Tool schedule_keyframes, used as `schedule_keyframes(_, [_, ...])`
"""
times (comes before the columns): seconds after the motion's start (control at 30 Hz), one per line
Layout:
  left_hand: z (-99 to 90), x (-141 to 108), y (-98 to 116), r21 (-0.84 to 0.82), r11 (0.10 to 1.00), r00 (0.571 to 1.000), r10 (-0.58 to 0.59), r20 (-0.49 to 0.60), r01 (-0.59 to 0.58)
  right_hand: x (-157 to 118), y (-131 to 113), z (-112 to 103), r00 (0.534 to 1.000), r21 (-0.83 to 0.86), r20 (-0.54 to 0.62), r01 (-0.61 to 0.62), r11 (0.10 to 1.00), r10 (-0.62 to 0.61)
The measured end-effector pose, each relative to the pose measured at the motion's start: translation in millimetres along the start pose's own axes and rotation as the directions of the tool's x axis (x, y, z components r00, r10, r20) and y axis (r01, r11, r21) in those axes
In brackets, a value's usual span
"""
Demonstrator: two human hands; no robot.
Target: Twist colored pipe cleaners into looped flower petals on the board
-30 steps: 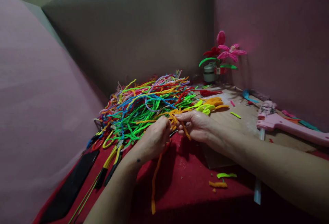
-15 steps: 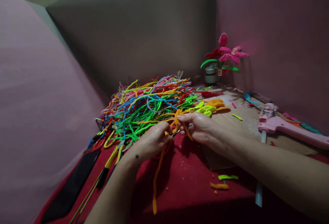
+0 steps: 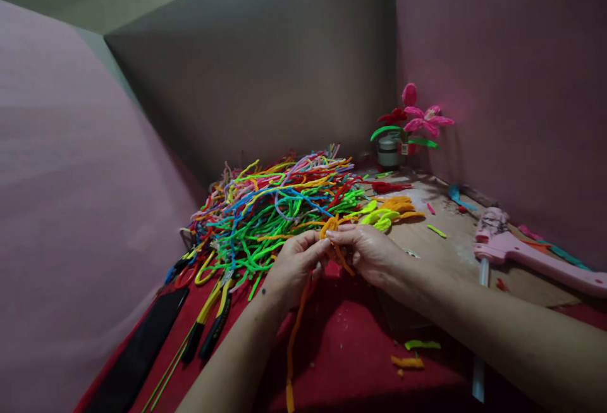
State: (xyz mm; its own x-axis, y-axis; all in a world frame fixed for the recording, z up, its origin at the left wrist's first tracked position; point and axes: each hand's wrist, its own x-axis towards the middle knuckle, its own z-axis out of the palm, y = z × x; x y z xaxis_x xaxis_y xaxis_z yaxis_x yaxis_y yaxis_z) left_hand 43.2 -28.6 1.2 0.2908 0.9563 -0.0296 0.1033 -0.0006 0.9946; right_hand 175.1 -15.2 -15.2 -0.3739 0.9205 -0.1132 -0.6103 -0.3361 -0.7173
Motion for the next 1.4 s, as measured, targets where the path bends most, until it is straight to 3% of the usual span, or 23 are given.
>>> schedule_keyframes(0.2, [-0.4,1,-3,-0.097,0.995,1.0,-0.014,0.01,0.015,3,2,-3,0.967,-0.208,-0.011,0.248,0.946,-0.256])
schedule_keyframes(0.3, [-0.5,-1,-2,-0.131,0.99,0.997,-0.04,0.065,0.048,2,1,-1,0.977,-0.155,-0.024,0.204,0.967,-0.21])
schedule_keyframes(0.47, [-5.3,-3,1,-0.182,0.96,0.966,-0.176,0.19,0.211,1,-1,4,0.995,-0.006,-0.065,0.075,0.997,-0.076])
schedule_keyframes(0.57, [-7.0,-5,3,-0.234,0.945,0.963,-0.185,0.199,0.229,1,-3,3,0.997,0.034,-0.057,0.046,0.998,-0.044])
schedule_keyframes(0.73, [-4.8,-7,6,-0.279,0.948,0.982,-0.118,0.147,0.155,3,-4,-3,0.981,-0.14,-0.044,0.181,0.973,-0.189])
schedule_keyframes(0.9, [-4.3,-8,7,-0.23,0.971,0.998,-0.056,0.019,0.059,3,-5,-5,0.983,-0.313,0.076,0.184,0.932,-0.168])
schedule_keyframes(1.07, [-9.9,-8,10,-0.135,0.991,0.992,0.009,-0.126,-0.026,-1,-7,-2,0.989,-0.56,0.124,0.136,0.818,-0.079])
schedule_keyframes(1.2, [-14.3,-6,10,-0.019,0.997,0.978,0.066,-0.196,-0.071,1,-9,-2,0.982,-0.69,0.144,0.187,0.699,-0.121])
schedule_keyframes(1.3, [-15.4,-5,9,-0.02,0.997,0.966,0.073,-0.249,-0.081,2,-9,-4,0.976,-0.777,0.207,0.21,0.594,-0.074])
schedule_keyframes(1.4, [-15.8,-5,10,-0.036,0.995,0.961,0.078,-0.265,-0.09,1,-7,-5,0.955,-0.839,0.276,0.295,0.458,-0.111])
